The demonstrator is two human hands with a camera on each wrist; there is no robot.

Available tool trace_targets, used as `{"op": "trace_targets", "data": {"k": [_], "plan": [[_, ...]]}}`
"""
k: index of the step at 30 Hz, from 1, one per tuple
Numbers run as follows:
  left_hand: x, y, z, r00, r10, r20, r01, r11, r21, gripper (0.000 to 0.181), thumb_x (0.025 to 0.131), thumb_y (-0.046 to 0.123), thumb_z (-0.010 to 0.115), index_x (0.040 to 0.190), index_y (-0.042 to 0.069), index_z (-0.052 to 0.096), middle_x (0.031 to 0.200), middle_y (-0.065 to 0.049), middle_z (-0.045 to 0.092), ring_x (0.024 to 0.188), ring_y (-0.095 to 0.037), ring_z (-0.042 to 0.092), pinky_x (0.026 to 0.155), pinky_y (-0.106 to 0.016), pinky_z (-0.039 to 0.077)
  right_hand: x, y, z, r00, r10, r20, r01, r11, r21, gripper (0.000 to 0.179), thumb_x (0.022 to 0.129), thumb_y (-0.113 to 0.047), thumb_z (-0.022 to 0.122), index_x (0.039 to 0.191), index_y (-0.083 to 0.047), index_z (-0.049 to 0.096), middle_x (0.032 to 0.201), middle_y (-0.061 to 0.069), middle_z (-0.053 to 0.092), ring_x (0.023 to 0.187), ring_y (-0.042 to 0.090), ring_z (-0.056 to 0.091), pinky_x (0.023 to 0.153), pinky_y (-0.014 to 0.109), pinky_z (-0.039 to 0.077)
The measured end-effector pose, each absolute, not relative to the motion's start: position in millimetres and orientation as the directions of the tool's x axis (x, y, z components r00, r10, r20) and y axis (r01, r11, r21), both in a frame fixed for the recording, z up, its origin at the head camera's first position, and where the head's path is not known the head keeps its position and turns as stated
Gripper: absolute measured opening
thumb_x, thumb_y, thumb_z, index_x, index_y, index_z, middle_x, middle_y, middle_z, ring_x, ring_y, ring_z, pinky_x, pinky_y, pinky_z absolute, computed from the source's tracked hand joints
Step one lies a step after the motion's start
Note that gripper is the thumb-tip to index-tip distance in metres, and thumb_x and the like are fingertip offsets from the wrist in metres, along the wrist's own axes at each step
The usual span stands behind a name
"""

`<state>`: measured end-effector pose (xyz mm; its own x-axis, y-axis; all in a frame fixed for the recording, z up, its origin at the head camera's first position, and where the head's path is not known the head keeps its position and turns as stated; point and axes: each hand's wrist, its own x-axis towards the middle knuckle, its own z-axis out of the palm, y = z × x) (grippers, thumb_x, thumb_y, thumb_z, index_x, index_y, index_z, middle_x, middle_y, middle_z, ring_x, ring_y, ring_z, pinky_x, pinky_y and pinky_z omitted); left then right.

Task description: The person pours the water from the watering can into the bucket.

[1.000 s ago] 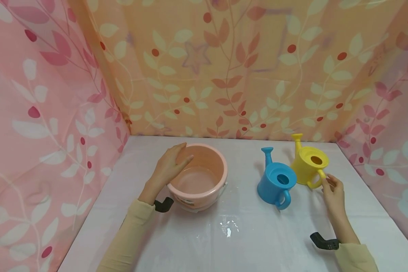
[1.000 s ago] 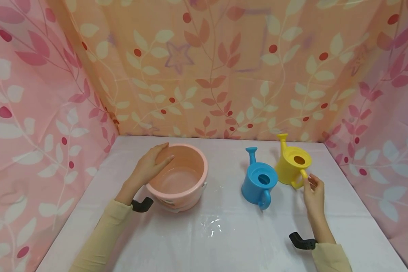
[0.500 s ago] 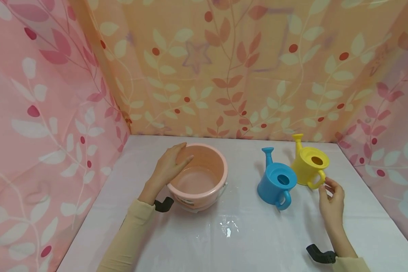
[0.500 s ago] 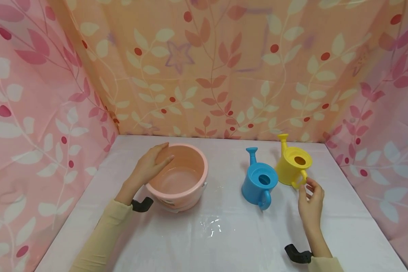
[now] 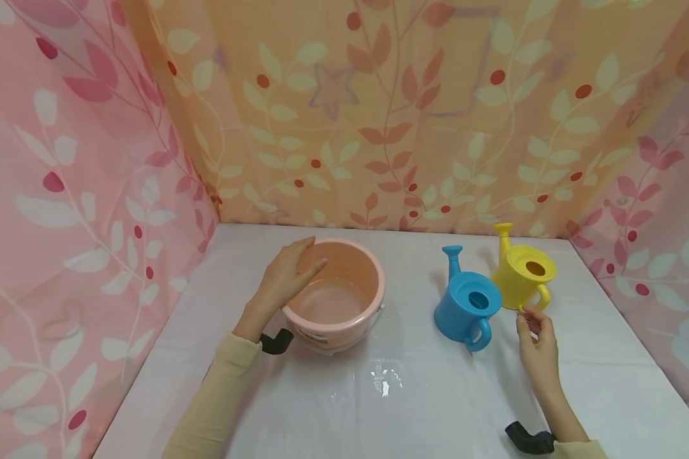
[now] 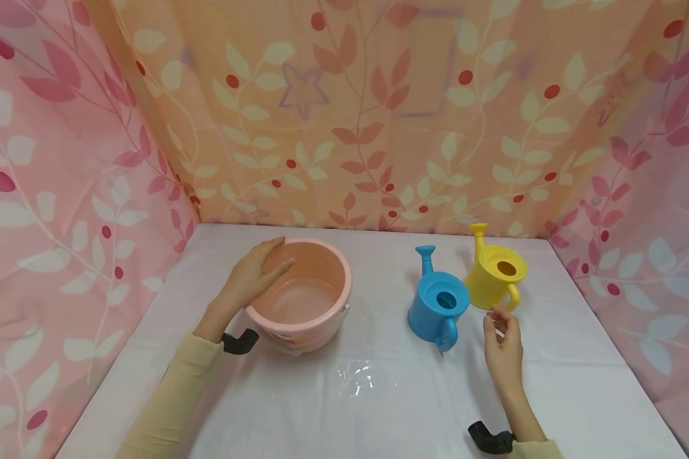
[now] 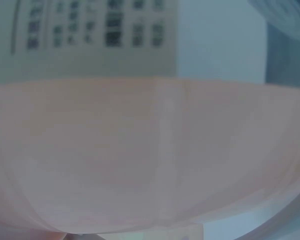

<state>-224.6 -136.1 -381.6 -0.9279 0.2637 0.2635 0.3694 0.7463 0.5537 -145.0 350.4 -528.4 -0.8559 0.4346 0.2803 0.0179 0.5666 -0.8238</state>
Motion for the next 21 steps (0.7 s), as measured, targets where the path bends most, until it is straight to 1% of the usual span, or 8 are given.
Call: {"op": "trace_targets", "data": {"k": [4,7,11,16,18,21], "plan": [[-224,-136,-381,-0.928,0.265,0.261,0.368,0.749,0.551,0.065,0.091,0.05,0.051,0.141,0.01,0.039,0.143,-0.01,0.042,0.133,-0.03,0.036,0.109,-0.052,0.025,-132,323,-503,-0.889,0.372,0.266,-0.018,0.553,-0.833,0.044,0.099,-0.033,0.042,0.128,0.0,0.042,0.108,0.009,0.051,0.089,-0.005,0.045,0.071,-0.001,0.038],[-225,-136,-381,-0.929,0.262,0.261,0.366,0.749,0.552,0.065,0.091,0.05,0.051,0.141,0.01,0.039,0.143,-0.01,0.042,0.132,-0.03,0.036,0.109,-0.052,0.026,-124,305,-485,-0.91,0.334,0.244,-0.022,0.55,-0.835,0.041,0.1,-0.028,0.04,0.125,0.004,0.042,0.108,0.015,0.052,0.088,-0.008,0.044,0.071,-0.002,0.038],[-225,-136,-381,-0.93,0.258,0.262,0.364,0.749,0.554,0.065,0.09,0.05,0.051,0.141,0.011,0.039,0.143,-0.01,0.042,0.133,-0.03,0.036,0.109,-0.052,0.026,-121,295,-476,-0.934,0.309,0.18,0.016,0.539,-0.842,0.041,0.101,-0.03,0.037,0.123,0.004,0.042,0.112,0.019,0.053,0.09,-0.011,0.045,0.073,-0.002,0.038],[-225,-137,-382,-0.929,0.263,0.258,0.366,0.744,0.559,0.067,0.09,0.052,0.05,0.142,0.011,0.038,0.143,-0.01,0.041,0.133,-0.03,0.035,0.11,-0.051,0.026,-122,291,-475,-0.958,0.281,0.054,0.109,0.533,-0.839,0.05,0.1,-0.04,0.034,0.123,0.004,0.041,0.117,0.02,0.053,0.088,-0.014,0.044,0.074,-0.001,0.039],[-224,-137,-382,-0.93,0.265,0.257,0.366,0.743,0.561,0.067,0.09,0.053,0.049,0.142,0.011,0.038,0.143,-0.01,0.041,0.133,-0.03,0.035,0.11,-0.051,0.025,-121,290,-474,-0.959,0.284,0.012,0.148,0.534,-0.832,0.053,0.099,-0.044,0.033,0.123,0.003,0.042,0.118,0.019,0.054,0.087,-0.014,0.043,0.074,0.002,0.041],[-224,-137,-382,-0.93,0.264,0.256,0.366,0.742,0.562,0.067,0.09,0.053,0.05,0.142,0.012,0.037,0.143,-0.01,0.041,0.133,-0.03,0.035,0.109,-0.052,0.026,-121,289,-475,-0.959,0.282,-0.016,0.176,0.554,-0.814,0.055,0.099,-0.046,0.03,0.121,0.001,0.047,0.116,0.018,0.056,0.084,-0.014,0.043,0.081,0.017,0.05]]}}
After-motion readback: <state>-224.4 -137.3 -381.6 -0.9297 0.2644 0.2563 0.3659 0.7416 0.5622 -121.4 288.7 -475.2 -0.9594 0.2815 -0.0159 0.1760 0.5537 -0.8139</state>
